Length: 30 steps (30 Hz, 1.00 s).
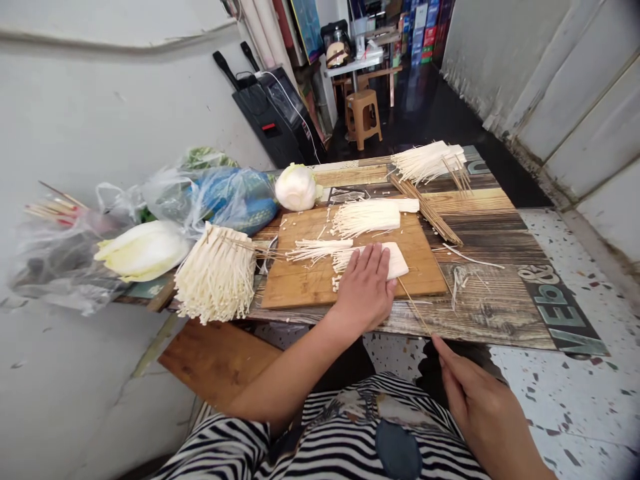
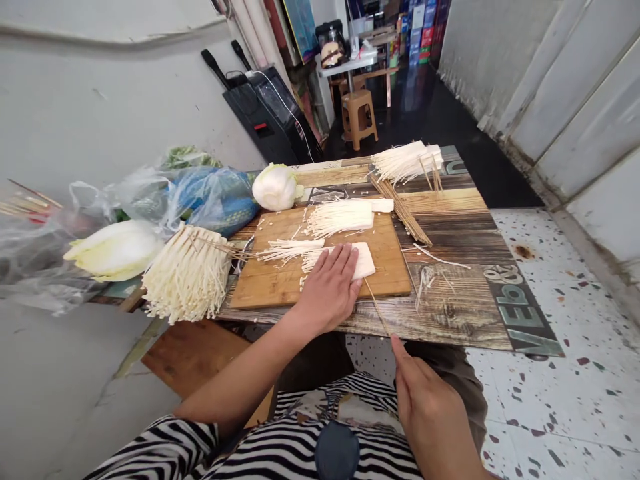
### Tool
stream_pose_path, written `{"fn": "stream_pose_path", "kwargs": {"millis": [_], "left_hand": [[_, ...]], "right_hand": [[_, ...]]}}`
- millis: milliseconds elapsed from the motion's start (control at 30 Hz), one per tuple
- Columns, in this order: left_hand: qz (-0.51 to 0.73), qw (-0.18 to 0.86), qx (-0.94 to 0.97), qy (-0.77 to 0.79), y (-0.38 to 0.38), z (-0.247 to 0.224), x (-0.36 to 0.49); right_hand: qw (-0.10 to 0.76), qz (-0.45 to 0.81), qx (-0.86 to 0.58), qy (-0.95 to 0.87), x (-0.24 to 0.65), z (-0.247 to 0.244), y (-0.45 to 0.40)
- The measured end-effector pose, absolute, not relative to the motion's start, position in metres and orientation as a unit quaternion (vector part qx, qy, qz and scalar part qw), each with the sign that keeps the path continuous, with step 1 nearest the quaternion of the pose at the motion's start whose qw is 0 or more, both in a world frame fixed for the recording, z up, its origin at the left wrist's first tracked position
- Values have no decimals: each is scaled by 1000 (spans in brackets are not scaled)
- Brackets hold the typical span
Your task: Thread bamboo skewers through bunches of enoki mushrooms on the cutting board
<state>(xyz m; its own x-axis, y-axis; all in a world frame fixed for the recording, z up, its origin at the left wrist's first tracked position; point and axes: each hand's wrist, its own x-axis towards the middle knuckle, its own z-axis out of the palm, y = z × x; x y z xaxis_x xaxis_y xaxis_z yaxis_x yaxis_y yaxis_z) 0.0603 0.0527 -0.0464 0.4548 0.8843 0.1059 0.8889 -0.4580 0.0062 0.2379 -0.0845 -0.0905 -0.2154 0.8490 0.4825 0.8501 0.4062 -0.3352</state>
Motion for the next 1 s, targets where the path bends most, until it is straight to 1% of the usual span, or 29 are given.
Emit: {"fn": "stream_pose_path", "kwargs": {"millis": [233, 433, 567, 733, 1000], "left_hand": [[-58, 31, -854, -516, 54, -48, 59], [-73, 82, -880, -462, 31, -37, 57], [-57, 70, -887, -453, 22, -47, 56], [-66, 73, -889, -447, 27, -61, 54], [-75, 70, -894, -436, 28, -57, 54]], "right_hand": [[319, -4, -544, -776, 232, -84, -82], [313, 10, -553, -772, 232, -83, -84], [314, 20, -549, -775, 233, -83, -85], [324, 9, -538, -778, 231, -81, -81], [330, -17, -529, -782, 229, -79, -76]]}}
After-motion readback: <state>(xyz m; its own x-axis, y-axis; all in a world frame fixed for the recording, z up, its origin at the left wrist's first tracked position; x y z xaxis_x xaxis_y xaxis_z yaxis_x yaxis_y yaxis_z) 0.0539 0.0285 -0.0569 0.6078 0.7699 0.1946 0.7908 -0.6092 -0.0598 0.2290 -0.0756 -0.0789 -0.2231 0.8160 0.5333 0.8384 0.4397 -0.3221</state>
